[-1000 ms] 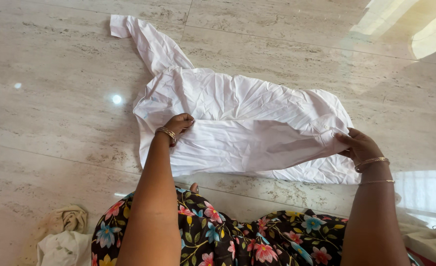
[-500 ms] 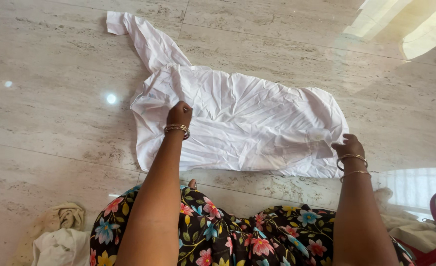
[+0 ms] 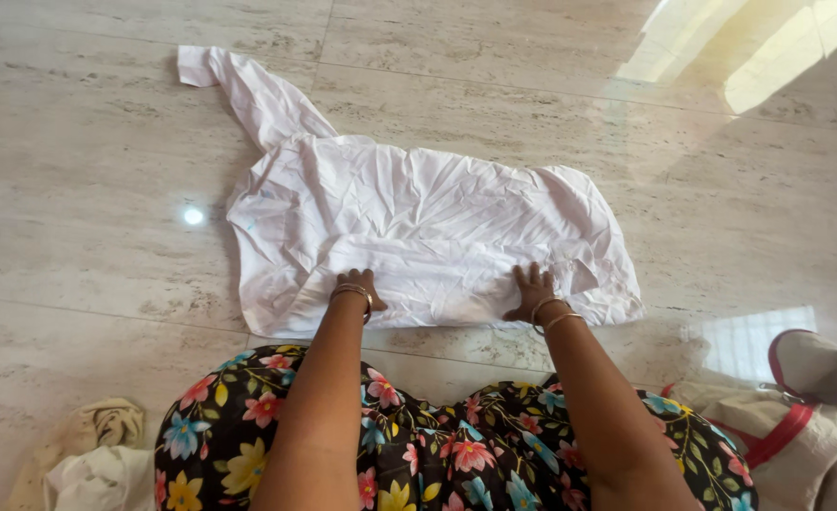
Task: The person folds a white shirt on the floor by repeatedly smoothing the fabric and tucking the sleeves and sides into a neat square.
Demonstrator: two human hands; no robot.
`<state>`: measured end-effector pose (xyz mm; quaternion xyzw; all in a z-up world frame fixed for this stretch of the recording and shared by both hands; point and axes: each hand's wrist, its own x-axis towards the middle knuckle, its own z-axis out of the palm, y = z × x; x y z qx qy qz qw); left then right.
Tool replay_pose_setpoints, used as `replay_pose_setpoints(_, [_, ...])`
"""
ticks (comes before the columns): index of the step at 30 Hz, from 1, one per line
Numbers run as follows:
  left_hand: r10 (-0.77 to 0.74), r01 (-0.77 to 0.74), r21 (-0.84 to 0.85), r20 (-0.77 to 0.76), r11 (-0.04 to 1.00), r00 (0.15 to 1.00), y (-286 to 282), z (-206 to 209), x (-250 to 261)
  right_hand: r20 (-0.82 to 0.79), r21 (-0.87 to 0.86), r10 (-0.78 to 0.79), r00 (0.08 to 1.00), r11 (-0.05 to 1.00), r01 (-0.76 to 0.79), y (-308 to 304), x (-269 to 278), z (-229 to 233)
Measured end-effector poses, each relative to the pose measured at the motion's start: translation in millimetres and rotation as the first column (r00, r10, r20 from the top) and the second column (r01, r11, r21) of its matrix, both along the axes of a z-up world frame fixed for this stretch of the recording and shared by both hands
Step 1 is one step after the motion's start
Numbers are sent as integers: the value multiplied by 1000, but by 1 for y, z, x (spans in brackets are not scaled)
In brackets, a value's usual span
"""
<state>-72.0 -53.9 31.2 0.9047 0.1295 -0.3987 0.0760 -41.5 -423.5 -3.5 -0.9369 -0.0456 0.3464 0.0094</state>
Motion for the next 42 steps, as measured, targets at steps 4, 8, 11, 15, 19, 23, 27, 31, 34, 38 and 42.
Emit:
replay_pose_setpoints(4, [-110, 108, -50, -27, 993, 994, 3, -24, -3, -89, -9, -46, 995, 999, 46, -2, -10, 12])
replay_pose_setpoints(8, [-196, 164, -179, -182, 970, 963, -2, -53, -1, -127, -66, -144, 981, 989, 136, -4, -18, 14])
replay_pose_setpoints(11, [-213, 169, -221, -192, 961, 958, -2, -69, 0, -144, -112, -175, 974, 981, 160, -9, -22, 4])
replay_pose_setpoints(15, [-246, 210, -268, -110, 940, 963, -9, -95, 4, -112, -176, -180, 977, 972, 159, -19, -11, 8])
replay_pose_setpoints(19, [23, 92, -210, 489, 973, 872, 1, -85, 21, 207, -8, -277, 938, 958, 285, -10, -10, 35])
replay_pose_setpoints(23, [100, -67, -78, 582, 995, 807, 13, -45, 21, 412, 169, -242, 878, 968, 187, 9, -7, 33])
replay_pose_setpoints(27, [146, -148, -19, 307, 989, 941, 10, -19, 14, 337, 106, -190, 922, 981, 164, 1, 1, 22])
replay_pose_setpoints(31, [211, -212, 16, 65, 977, 975, 4, -21, 16, 90, -3, -163, 982, 986, 164, -4, 9, 18])
replay_pose_setpoints(34, [129, -128, 13, -180, 992, 975, 15, -38, 26, -18, -82, -157, 987, 984, 155, 4, 10, 24])
replay_pose_setpoints(38, [87, -87, -2, 95, 996, 992, 10, -55, 33, 195, 35, -243, 950, 970, 241, 2, 12, 34])
replay_pose_setpoints(42, [-71, 157, -128, 506, 979, 860, -20, -65, 38, 516, 391, -232, 825, 920, 15, -3, 19, 15])
